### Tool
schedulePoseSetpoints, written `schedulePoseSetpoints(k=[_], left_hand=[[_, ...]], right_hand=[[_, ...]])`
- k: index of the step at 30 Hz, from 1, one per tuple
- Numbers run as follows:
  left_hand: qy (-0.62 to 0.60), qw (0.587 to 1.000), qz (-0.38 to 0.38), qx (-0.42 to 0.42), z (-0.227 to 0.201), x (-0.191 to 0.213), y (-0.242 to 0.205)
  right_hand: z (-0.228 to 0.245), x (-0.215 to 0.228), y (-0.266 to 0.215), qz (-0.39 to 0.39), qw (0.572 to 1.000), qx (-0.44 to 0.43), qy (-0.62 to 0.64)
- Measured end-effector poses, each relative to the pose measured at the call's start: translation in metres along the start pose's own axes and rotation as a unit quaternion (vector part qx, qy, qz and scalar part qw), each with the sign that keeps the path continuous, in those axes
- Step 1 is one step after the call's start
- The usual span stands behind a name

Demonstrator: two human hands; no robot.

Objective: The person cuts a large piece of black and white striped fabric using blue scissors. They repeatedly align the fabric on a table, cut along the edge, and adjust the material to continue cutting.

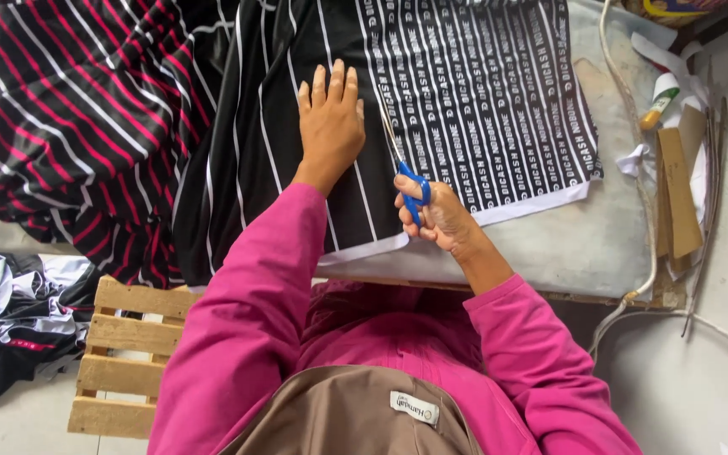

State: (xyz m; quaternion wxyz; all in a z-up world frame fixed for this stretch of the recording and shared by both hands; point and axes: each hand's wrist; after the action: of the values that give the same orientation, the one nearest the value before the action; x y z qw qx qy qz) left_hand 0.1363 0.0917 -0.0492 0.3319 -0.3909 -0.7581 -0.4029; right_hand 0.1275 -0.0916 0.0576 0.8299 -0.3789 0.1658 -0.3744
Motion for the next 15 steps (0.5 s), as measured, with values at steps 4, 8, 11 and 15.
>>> schedulePoseSetpoints(k=[4, 8, 11, 15], left_hand=[[0.016, 1.0, -0.005, -0.024, -0.005, 0.02, -0.001], [0.003, 0.999, 0.03, -0.013, -0.006, 0.024, 0.0], [-0.015, 0.999, 0.031, -0.015, -0.004, 0.021, 0.003], [-0.051, 0.998, 0.047, -0.004, -0.004, 0.019, 0.004]], right_hand=[[0.004, 0.0, 0.008, -0.017, 1.0, -0.012, -0.001], [0.0, 0.002, 0.012, -0.011, 1.0, -0.004, 0.012], [-0.01, 0.007, 0.023, -0.017, 1.0, -0.004, 0.011], [-0.009, 0.01, 0.035, -0.006, 0.999, 0.005, 0.039]])
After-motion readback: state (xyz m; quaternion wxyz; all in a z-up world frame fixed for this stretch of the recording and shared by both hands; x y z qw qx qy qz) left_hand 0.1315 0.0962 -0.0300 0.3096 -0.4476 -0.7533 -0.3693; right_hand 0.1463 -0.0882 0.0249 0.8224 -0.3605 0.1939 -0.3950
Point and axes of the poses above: each hand's wrist, its own y-axis towards the middle knuckle, its own x-axis out of the back of the hand, z = x × y, and after that the axes turned 11 degrees about -y, right-handed
